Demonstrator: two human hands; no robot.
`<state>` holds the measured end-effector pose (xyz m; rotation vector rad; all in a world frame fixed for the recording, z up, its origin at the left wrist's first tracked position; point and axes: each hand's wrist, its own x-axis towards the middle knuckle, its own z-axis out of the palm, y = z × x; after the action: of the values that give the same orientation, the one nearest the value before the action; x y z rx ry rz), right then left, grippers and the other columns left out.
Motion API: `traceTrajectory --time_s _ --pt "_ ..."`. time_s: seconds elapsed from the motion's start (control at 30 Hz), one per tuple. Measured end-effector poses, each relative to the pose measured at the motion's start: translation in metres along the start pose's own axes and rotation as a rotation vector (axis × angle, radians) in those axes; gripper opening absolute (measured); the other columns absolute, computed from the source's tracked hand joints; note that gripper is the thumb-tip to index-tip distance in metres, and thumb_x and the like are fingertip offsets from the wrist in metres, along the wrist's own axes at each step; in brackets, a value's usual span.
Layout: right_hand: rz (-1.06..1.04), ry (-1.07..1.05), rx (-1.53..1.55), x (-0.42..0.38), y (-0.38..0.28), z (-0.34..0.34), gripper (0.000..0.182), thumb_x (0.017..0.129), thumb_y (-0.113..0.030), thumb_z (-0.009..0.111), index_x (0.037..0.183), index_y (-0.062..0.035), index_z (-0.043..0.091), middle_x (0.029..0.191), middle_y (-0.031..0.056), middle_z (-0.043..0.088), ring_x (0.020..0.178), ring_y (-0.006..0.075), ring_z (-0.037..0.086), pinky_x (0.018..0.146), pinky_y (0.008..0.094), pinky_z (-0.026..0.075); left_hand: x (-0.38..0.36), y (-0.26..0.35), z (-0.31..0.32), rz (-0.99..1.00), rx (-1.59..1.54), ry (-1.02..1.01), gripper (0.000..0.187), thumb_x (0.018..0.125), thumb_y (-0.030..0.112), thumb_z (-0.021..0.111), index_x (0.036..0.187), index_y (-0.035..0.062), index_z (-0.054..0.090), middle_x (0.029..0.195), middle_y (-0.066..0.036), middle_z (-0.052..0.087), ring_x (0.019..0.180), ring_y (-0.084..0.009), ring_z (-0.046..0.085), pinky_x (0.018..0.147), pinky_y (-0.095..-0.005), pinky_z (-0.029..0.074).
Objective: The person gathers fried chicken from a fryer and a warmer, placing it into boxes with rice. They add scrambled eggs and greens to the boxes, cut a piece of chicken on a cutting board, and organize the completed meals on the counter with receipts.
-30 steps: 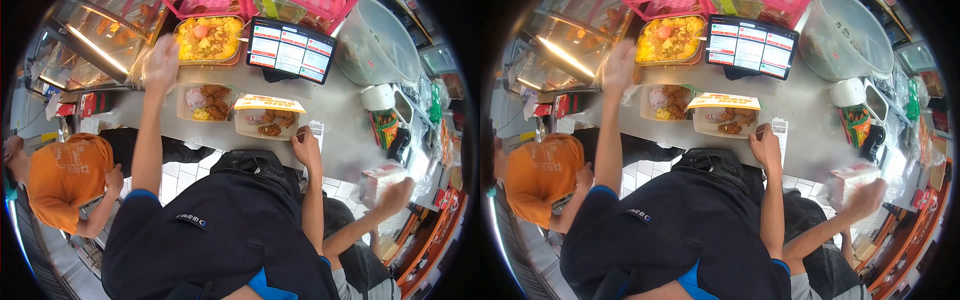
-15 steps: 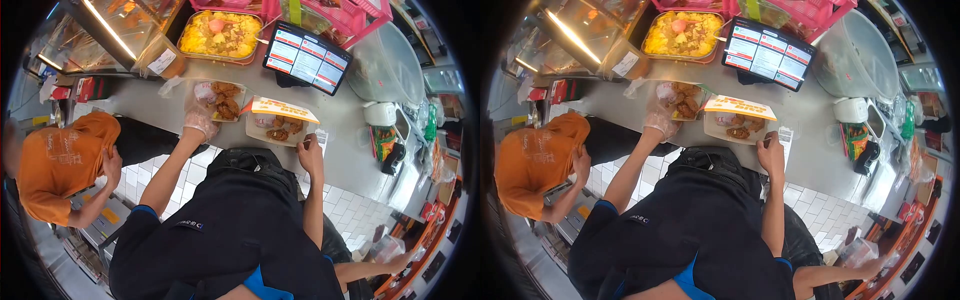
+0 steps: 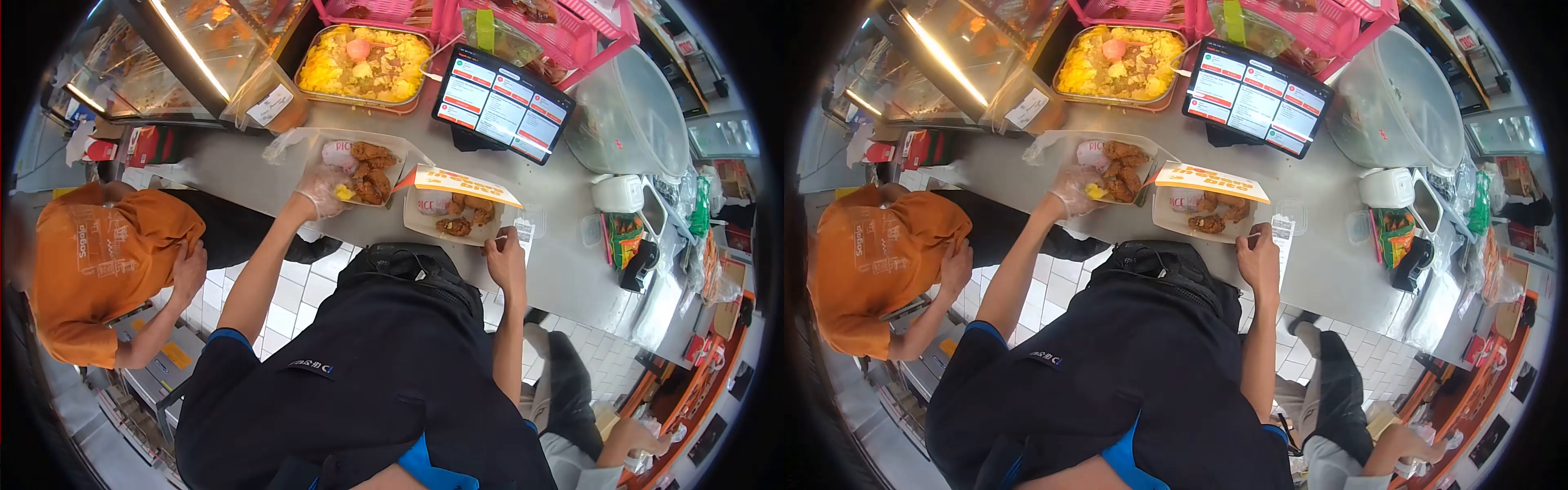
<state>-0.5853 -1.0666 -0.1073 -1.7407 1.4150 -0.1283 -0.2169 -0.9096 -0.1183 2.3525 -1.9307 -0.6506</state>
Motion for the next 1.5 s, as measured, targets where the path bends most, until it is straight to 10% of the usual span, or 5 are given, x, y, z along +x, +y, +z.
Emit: traceTrajectory --time_s 0.63,0.97,1.1,1.23,1.5 --pt "0.028 -0.032 -0.003 0.001 -0.006 -0.005 0.033 0.081 -0.017 0.058 0.105 0.0036 0.052 0.087 0.0265 0.068 0.083 0.0401 0.068 0.079 0.0428 0.052 -0.001 -0.003 -0.166 0.188 -2.030 -0.122 0.025 0.083 0.014 0.072 0.101 0.0104 0.055 0.093 -0.004 0.056 0.079 -0.0145 0.057 0.068 -0.0257 0.049" --pt "0.002 -0.029 -0.036 0.002 0.000 -0.005 0.033 0.081 -0.017 0.059 0.106 0.0034 0.053 0.087 0.0249 0.069 0.084 0.0381 0.068 0.079 0.0416 0.052 0.143 -0.030 -0.174 -0.367 -1.053 0.100 0.060 0.088 0.035 0.069 0.139 0.0122 0.045 0.128 -0.010 0.055 0.106 -0.0183 0.060 0.090 -0.0355 0.050" --pt "0.036 -0.045 0.038 0.000 0.002 -0.005 0.032 0.081 -0.017 0.059 0.106 0.0030 0.053 0.085 0.0230 0.069 0.081 0.0369 0.068 0.078 0.0406 0.052 0.078 -0.053 -0.154 0.601 0.332 0.884 0.039 0.085 0.023 0.070 0.118 0.0047 0.059 0.101 -0.013 0.067 0.098 -0.0266 0.065 0.081 -0.0364 0.054" --pt "0.039 -0.039 0.024 0.000 -0.003 -0.005 0.031 0.082 -0.017 0.058 0.105 0.0031 0.053 0.081 0.0217 0.069 0.078 0.0358 0.068 0.076 0.0399 0.051 -0.022 0.041 -0.080 -0.155 -0.197 1.032 0.016 0.082 0.004 0.062 0.098 0.0044 0.064 0.082 -0.013 0.066 0.076 -0.0336 0.065 0.074 -0.0393 0.054" --pt "0.002 -0.056 -0.061 0.003 -0.008 -0.005 0.029 0.082 -0.017 0.056 0.102 0.0031 0.051 0.078 0.0208 0.068 0.076 0.0344 0.069 0.075 0.0399 0.052 -0.041 0.063 -0.015 -0.507 0.168 0.038 0.058 0.086 0.047 0.053 0.131 0.0108 0.053 0.118 -0.014 0.063 0.112 -0.0270 0.057 0.099 -0.0412 0.039"
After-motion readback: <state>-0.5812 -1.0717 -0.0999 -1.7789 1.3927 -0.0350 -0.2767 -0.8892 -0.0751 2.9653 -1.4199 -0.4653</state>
